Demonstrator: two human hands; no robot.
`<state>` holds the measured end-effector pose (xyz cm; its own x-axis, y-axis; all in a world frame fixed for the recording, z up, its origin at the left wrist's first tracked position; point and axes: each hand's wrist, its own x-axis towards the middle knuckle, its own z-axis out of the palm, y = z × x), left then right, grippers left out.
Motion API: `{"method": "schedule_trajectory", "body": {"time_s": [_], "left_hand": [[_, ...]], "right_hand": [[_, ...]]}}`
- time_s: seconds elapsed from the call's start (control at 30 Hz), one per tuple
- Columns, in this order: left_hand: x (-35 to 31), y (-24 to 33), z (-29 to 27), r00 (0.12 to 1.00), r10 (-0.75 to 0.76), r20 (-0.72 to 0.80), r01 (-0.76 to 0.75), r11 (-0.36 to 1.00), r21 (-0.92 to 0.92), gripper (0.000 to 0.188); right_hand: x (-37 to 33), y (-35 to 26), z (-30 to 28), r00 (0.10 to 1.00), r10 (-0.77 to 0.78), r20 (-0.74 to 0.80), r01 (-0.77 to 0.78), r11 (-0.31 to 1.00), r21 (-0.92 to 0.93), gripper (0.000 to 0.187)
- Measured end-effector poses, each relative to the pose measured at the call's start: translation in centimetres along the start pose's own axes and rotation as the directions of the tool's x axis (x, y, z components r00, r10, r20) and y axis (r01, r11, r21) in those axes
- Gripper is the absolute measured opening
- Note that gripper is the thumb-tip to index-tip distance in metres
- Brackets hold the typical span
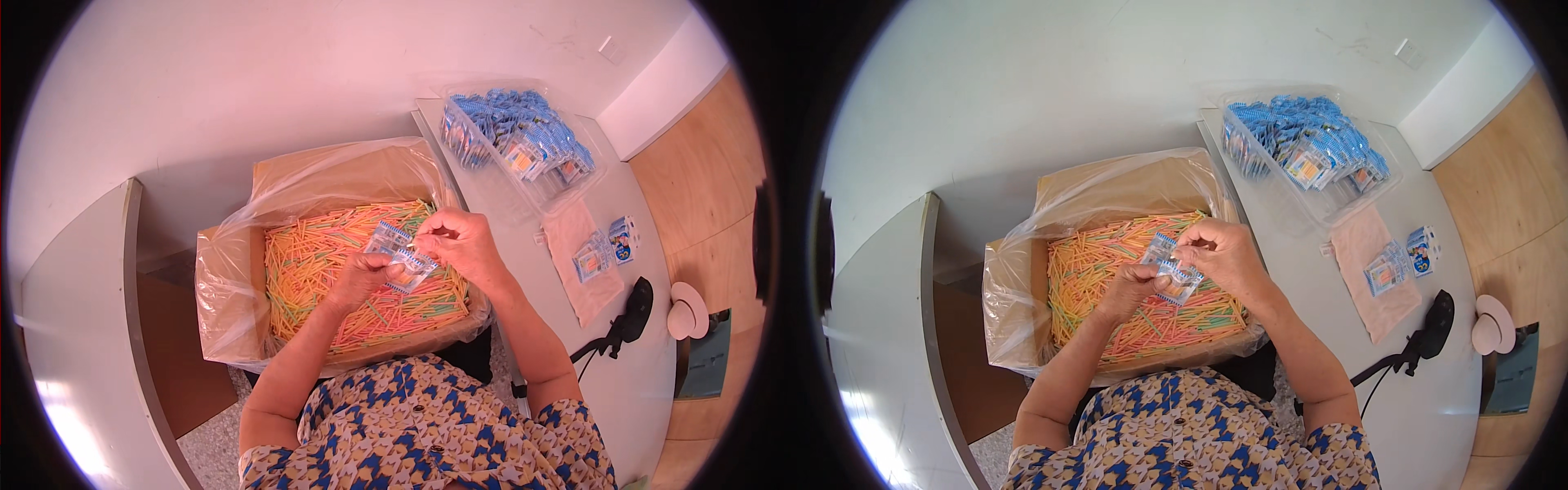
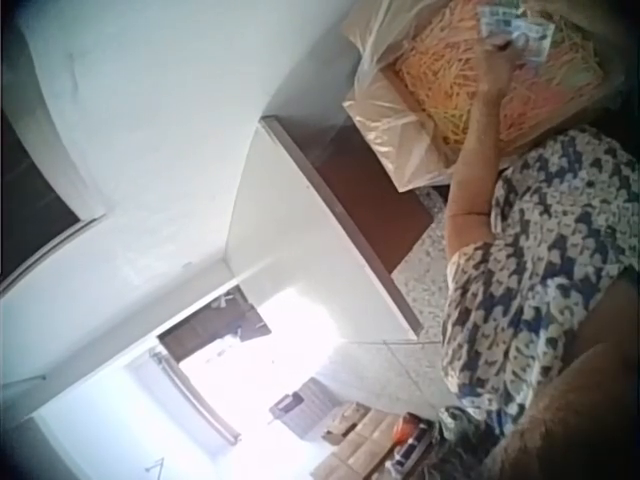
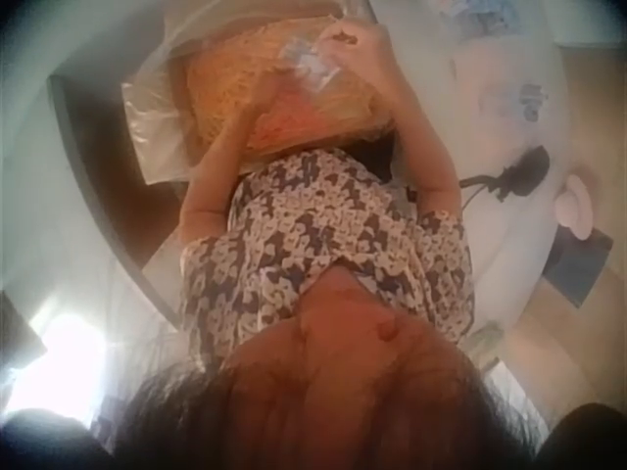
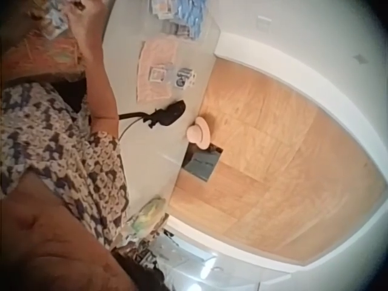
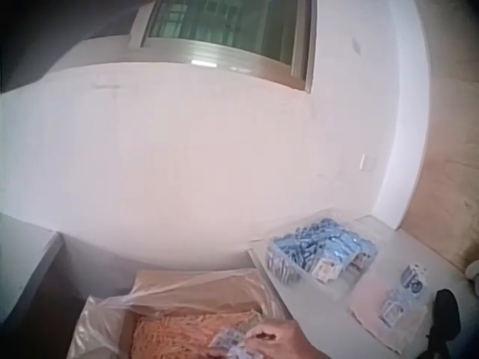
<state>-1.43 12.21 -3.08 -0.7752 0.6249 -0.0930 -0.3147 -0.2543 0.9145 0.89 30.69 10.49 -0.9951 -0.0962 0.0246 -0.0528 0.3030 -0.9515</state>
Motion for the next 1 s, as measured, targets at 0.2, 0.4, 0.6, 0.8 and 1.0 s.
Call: {"method": "schedule_trajectory", "body": {"time_s": [0.2,0.4,0.6,0.8,1.0], "left_hand": [[0.0,-0.3,-0.5,1.0,-0.004,0.007,0.004,0.999,-0.049,0.019],[0.0,0.0,-0.3,0.999,-0.016,-0.032,0.015,0.999,-0.033,0.02],[-0.3,0.4,-0.1,1.0,-0.015,-0.02,0.014,0.999,-0.042,0.02],[-0.2,-0.2,-0.2,1.0,-0.02,0.007,0.02,0.999,-0.029,0.019],[-0.5,1.0,0.1,0.999,-0.033,0.017,0.034,0.994,-0.106,0.02]], "right_hand": [[-0.4,1.7,0.1,0.975,-0.219,-0.023,0.211,0.96,-0.184,0.008],[-1.2,1.4,-0.3,0.935,-0.355,-0.024,0.339,0.909,-0.241,0.009],[-1.5,1.4,-0.6,0.884,-0.458,-0.097,0.426,0.873,-0.237,0.012],[-0.9,2.4,0.4,0.846,-0.53,0.057,0.513,0.781,-0.356,0.013],[-0.7,2.0,1.6,0.874,-0.482,-0.061,0.445,0.845,-0.296,0.017]]}}
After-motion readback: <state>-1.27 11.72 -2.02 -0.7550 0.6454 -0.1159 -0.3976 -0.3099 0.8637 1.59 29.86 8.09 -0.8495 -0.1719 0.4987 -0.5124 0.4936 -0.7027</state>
